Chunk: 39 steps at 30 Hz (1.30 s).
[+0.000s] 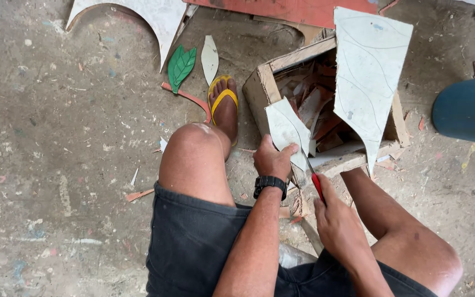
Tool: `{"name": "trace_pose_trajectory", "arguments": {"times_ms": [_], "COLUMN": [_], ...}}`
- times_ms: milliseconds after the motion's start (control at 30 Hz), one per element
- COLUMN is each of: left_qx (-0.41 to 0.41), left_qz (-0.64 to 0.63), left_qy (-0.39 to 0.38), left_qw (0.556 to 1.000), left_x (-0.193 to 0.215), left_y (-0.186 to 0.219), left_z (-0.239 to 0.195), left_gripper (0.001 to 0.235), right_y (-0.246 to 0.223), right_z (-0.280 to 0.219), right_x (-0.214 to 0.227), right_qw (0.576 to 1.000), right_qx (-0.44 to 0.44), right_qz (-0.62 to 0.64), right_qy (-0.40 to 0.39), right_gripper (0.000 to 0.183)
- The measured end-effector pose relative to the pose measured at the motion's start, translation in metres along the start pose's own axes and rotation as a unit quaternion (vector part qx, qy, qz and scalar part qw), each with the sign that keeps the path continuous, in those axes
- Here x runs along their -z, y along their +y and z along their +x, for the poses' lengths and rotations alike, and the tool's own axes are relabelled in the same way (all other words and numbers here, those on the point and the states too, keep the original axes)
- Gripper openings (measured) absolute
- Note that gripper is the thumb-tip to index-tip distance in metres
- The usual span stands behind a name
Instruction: Cutting a curved shape from a sheet of material using a utility knife
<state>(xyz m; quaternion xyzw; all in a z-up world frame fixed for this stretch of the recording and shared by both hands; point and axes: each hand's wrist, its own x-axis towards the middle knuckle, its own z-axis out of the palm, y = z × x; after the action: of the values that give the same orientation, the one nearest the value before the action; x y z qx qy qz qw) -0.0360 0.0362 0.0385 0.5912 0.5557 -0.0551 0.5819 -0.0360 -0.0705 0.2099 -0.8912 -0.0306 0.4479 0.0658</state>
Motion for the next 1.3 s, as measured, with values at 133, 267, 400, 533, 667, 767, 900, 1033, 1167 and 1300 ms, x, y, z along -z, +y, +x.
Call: {"name": "trace_pose_trajectory", "arguments": {"times_ms": [133,267,400,533,667,767,900,1033,1167,1300], "left_qx": [-0.011,0.015,0.006,-0.013,-0.004,0.025,0.005,0.006,0.009,0.022], "left_qz": [-0.013,-0.008,0.016,0.01,-0.002,-0.01,0.026,0.028,0.006,0.024], "left_qy": [-0.006,-0.008,-0.016,-0.012,-0.029,-0.053,-0.053,-0.049,-0.033,-0.038], "left_qw": [1.0,1.0,1.0,1.0,1.0,0.998,0.998,0.998,0.999,0.999], "left_x": [0.001,0.002,0.003,0.005,0.006,0.014,0.003,0.004,0.005,0.006], "left_y": [0.005,0.003,0.003,0.002,0.002,0.011,0.0,0.006,0.007,0.01], "left_z": [0.0,-0.001,0.002,0.002,0.004,-0.001,0.008,0.007,0.003,0.004], "left_gripper": [0.04,0.042,0.046,0.047,0.047,0.052,0.05,0.051,0.045,0.045], "right_y": [0.032,0.07,0.022,0.01,0.014,0.02,0.014,0.003,0.004,-0.005], "right_z": [-0.039,-0.06,-0.035,0.023,0.03,0.038,0.04,0.032,0.03,-0.022], "right_x": [-0.005,-0.014,-0.003,-0.019,-0.023,-0.032,-0.028,-0.017,-0.012,0.012], "right_qw": [0.997,0.983,0.992,0.996,0.998,0.999,0.998,0.996,0.999,0.998], "right_qx": [-0.076,-0.174,-0.118,-0.057,-0.029,-0.016,-0.014,-0.033,0.008,-0.058], "right_qz": [-0.004,-0.046,-0.005,0.075,0.052,0.045,0.054,0.078,0.037,0.002], "right_qy": [-0.014,-0.033,-0.044,-0.01,-0.002,0.01,0.013,0.003,0.014,-0.018], "right_gripper": [0.064,0.069,0.057,0.067,0.064,0.064,0.064,0.064,0.064,0.062]}}
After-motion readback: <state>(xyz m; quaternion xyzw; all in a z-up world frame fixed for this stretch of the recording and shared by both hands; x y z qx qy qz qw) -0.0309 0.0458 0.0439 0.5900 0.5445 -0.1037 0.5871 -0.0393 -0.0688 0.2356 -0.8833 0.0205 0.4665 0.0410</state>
